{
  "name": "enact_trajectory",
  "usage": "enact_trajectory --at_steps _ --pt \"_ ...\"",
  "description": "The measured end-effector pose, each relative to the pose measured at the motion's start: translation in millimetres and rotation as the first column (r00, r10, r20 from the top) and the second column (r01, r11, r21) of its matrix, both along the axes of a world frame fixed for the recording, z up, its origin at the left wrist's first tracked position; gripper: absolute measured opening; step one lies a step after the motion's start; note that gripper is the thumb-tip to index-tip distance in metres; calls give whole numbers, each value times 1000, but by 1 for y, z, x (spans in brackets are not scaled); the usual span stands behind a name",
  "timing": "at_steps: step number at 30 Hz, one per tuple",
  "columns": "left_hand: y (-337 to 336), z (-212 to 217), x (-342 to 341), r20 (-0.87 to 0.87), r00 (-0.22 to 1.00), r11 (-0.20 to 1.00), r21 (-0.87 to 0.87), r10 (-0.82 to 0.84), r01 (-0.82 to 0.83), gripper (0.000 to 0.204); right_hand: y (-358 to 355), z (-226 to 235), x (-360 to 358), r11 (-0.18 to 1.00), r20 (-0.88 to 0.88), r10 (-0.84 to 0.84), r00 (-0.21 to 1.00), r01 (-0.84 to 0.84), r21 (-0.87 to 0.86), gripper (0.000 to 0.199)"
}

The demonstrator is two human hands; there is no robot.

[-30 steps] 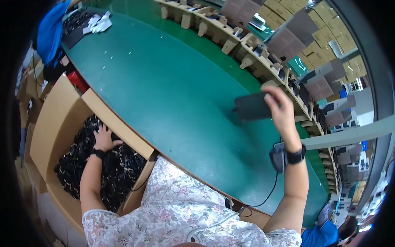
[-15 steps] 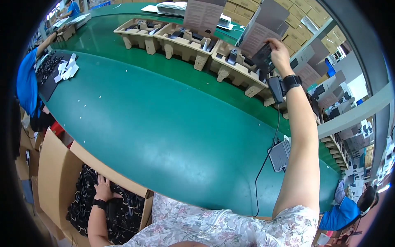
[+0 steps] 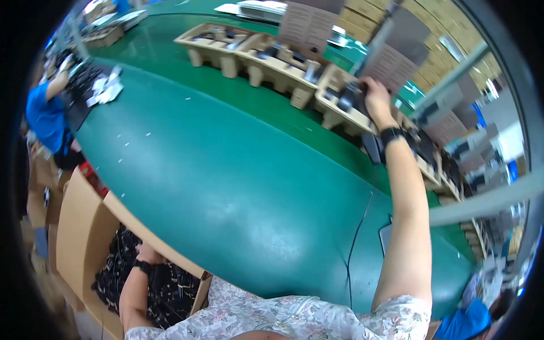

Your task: The person picks up a cable and a base, connects them, and places the assembly into a cardboard tray. They repeat this process several times, then retrieve more bases from a large box to continue.

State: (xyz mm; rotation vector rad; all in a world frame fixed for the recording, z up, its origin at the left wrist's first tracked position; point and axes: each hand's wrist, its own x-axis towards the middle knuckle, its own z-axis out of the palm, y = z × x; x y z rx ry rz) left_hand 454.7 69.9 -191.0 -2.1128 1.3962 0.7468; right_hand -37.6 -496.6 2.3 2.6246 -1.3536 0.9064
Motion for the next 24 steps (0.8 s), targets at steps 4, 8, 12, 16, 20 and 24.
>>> enact_trajectory --at_steps 4,8,12,16,20,24 --pt "-6 -19 2 30 999 999 -46 11 -10 88 33 -8 -2 894 -90 -371 924 328 -306 24" --pt "14 21 -17 52 995 996 7 91 -91 90 71 9 24 930 -62 -198 978 168 -328 24" --pt "-5 13 -11 118 991 988 131 68 -84 89 123 19 27 917 -14 46 999 -48 -396 23" --pt "0 23 -3 54 998 999 44 25 -27 84 192 27 40 921 -20 211 977 -205 -330 25" --pt "33 31 -16 158 986 971 -239 62 -23 70 242 42 32 922 -57 326 944 -331 -203 26" --pt "70 44 -34 117 979 843 -533 165 -78 58 268 35 9 929 17 357 934 -353 -111 27"
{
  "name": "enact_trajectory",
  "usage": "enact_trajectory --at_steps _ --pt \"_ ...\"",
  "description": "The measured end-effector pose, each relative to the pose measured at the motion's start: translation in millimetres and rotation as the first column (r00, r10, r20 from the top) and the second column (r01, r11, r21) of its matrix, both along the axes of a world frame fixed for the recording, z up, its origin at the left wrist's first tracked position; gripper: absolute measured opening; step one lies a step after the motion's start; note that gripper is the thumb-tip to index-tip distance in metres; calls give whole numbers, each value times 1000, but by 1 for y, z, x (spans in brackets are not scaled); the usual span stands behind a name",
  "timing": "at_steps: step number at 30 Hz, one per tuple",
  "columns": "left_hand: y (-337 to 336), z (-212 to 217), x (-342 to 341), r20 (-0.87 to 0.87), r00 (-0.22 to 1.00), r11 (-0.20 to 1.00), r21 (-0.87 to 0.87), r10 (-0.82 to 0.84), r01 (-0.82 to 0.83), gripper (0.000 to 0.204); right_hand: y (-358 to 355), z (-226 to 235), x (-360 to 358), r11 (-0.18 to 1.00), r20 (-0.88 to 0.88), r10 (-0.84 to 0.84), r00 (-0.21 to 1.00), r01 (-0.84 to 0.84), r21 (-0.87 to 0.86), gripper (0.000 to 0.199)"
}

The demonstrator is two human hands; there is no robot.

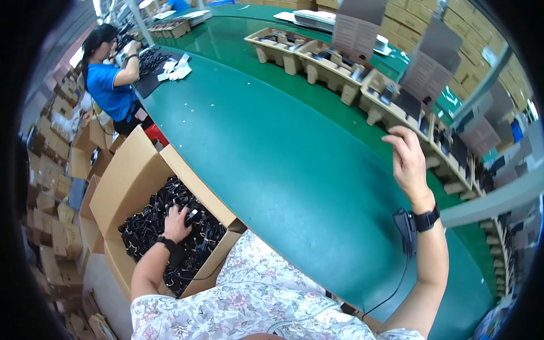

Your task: The person picks up a cable and a base, connects them, and places the assembly into a cardboard tray. They repeat this process several times, then retrieve more bases from a large box to continue.

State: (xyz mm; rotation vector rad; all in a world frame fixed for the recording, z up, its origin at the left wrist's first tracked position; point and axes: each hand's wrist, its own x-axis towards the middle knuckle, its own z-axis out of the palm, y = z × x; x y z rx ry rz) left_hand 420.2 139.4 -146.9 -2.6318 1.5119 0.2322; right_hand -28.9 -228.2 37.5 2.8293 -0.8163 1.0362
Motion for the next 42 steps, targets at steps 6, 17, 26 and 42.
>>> enact_trajectory --at_steps 6,17,26,42 --pt "41 23 -7 -21 981 892 -412 195 -186 52 15 -6 -42 999 44 -21 999 19 36 26" --pt "28 175 70 346 886 729 -684 310 12 64 44 -5 -169 933 288 -311 906 234 272 16" --pt "-110 311 -15 467 881 392 -798 -77 458 41 116 -41 -172 836 -181 -482 858 511 199 47" --pt "-233 163 -192 284 404 296 -355 -869 887 64 114 -44 -133 620 -471 -577 667 733 279 61"
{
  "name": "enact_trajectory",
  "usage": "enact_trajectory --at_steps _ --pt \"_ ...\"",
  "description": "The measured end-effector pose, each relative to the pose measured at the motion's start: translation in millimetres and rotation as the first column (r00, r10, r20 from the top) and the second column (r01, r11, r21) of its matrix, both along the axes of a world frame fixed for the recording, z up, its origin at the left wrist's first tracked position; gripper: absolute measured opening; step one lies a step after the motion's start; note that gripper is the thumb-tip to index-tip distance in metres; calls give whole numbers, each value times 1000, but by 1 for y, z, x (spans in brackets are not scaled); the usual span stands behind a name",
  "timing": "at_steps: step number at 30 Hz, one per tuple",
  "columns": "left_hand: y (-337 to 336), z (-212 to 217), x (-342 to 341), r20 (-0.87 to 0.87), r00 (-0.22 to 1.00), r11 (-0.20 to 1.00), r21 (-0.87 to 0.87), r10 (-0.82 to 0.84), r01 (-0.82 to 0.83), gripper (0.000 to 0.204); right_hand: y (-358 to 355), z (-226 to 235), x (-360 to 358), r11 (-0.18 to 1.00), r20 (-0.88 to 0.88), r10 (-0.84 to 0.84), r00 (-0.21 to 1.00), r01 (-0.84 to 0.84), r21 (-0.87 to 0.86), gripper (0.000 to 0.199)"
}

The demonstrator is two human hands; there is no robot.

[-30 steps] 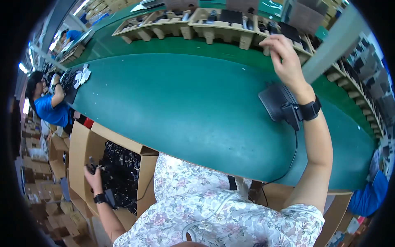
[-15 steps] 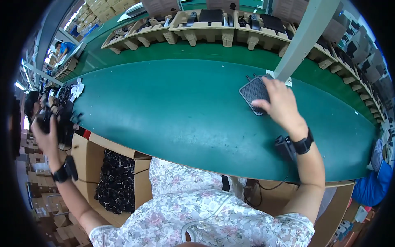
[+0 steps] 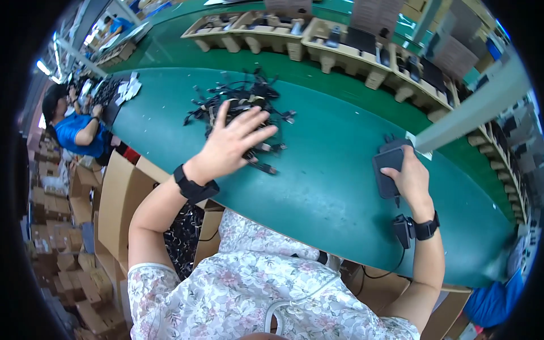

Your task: The person picks up a cable and a base, connects them, and places the assembly into a cardboard tray. They repeat this process several times, then retrieve more bases from a large box to continue.

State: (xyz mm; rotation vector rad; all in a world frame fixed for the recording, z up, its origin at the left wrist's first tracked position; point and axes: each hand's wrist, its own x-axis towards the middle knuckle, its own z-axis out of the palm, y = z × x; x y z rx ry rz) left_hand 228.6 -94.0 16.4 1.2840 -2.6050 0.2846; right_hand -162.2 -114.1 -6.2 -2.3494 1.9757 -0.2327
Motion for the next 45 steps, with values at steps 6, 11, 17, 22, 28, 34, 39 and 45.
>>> enact_trajectory --at_steps 6,11,17,22,28,34,39,45 --pt "13 6 18 -261 951 966 148 -168 211 48 -23 27 39 996 334 54 941 -26 -88 29" --pt "-25 11 41 -610 792 989 101 -21 104 27 -38 26 88 987 670 152 727 -148 -63 20" --pt "-120 -21 49 -467 884 999 -41 -32 15 25 -68 -8 123 928 843 -120 524 -242 283 17" --pt "-118 -28 46 -173 979 973 221 104 -64 31 -73 -11 118 978 894 -128 430 -96 186 13" --pt "-66 -31 91 -202 898 920 81 391 -383 26 -43 16 131 792 -244 411 878 -477 -382 28" --pt "-49 -39 92 -198 857 874 5 476 -485 23 -36 8 136 815 132 571 810 -542 -204 38" --pt "-56 -28 79 -319 876 895 -145 360 -421 18 -52 -9 132 905 96 424 901 -417 -82 38" --pt "-90 -26 74 -510 840 951 -121 186 -284 17 -112 23 160 900 227 409 884 -432 63 27"
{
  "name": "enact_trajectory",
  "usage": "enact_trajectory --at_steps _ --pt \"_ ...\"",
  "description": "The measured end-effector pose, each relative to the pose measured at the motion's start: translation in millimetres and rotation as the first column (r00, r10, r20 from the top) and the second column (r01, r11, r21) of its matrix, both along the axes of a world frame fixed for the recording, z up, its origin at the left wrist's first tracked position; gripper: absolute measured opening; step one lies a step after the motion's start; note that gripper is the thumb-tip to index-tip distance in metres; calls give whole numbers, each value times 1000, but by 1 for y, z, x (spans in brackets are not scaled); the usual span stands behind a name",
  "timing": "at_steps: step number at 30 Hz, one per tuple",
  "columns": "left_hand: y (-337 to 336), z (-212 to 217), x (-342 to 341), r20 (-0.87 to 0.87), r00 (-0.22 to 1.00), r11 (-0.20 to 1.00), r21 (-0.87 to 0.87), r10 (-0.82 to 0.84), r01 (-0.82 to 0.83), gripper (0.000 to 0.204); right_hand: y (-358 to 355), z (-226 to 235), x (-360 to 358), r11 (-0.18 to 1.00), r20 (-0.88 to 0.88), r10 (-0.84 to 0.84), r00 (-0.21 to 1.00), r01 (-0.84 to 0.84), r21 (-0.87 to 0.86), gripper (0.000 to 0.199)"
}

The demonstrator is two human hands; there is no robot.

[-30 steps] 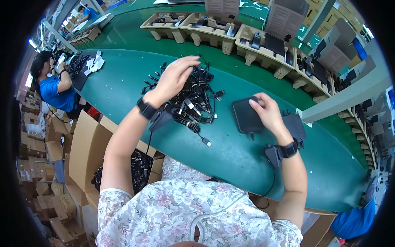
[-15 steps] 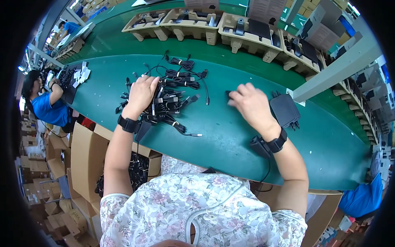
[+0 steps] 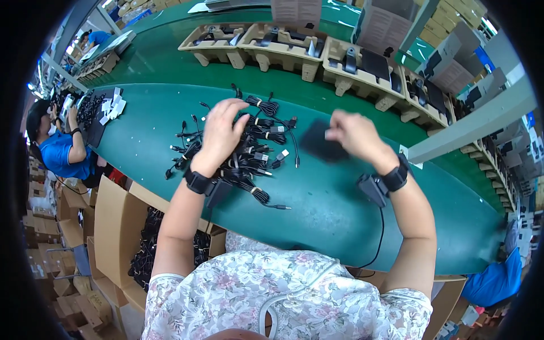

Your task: The person picks up a cable and a base, connects them, and places the assembly into a cardboard tray. They repeat this process several times, then retrieve more bases from a large box to continue.

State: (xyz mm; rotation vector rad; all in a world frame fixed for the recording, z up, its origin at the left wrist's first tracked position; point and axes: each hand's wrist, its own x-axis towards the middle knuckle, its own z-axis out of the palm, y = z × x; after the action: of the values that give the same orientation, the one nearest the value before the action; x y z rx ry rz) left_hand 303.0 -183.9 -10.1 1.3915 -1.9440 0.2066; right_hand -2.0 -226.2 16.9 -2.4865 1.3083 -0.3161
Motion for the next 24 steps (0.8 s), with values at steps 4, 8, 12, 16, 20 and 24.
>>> enact_trajectory --at_steps 4,8,12,16,20,24 --pt "-5 -31 11 -265 964 934 353 38 60 20 -80 35 43 959 641 -280 714 188 210 19" --pt "-5 -39 11 -501 861 965 257 93 46 19 -165 45 75 953 812 -280 511 252 170 24" --pt "-7 -40 13 -581 797 934 352 166 63 20 -226 32 96 885 761 -367 535 452 110 28" --pt "-10 -44 17 -631 756 940 335 175 62 18 -261 1 89 848 419 -515 748 515 123 36" --pt "-12 -44 18 -611 775 944 326 161 61 19 -251 -13 87 837 117 -381 917 396 -377 32" --pt "-15 -43 19 -614 769 923 375 179 84 25 -164 -1 148 766 166 -13 986 116 -632 29"
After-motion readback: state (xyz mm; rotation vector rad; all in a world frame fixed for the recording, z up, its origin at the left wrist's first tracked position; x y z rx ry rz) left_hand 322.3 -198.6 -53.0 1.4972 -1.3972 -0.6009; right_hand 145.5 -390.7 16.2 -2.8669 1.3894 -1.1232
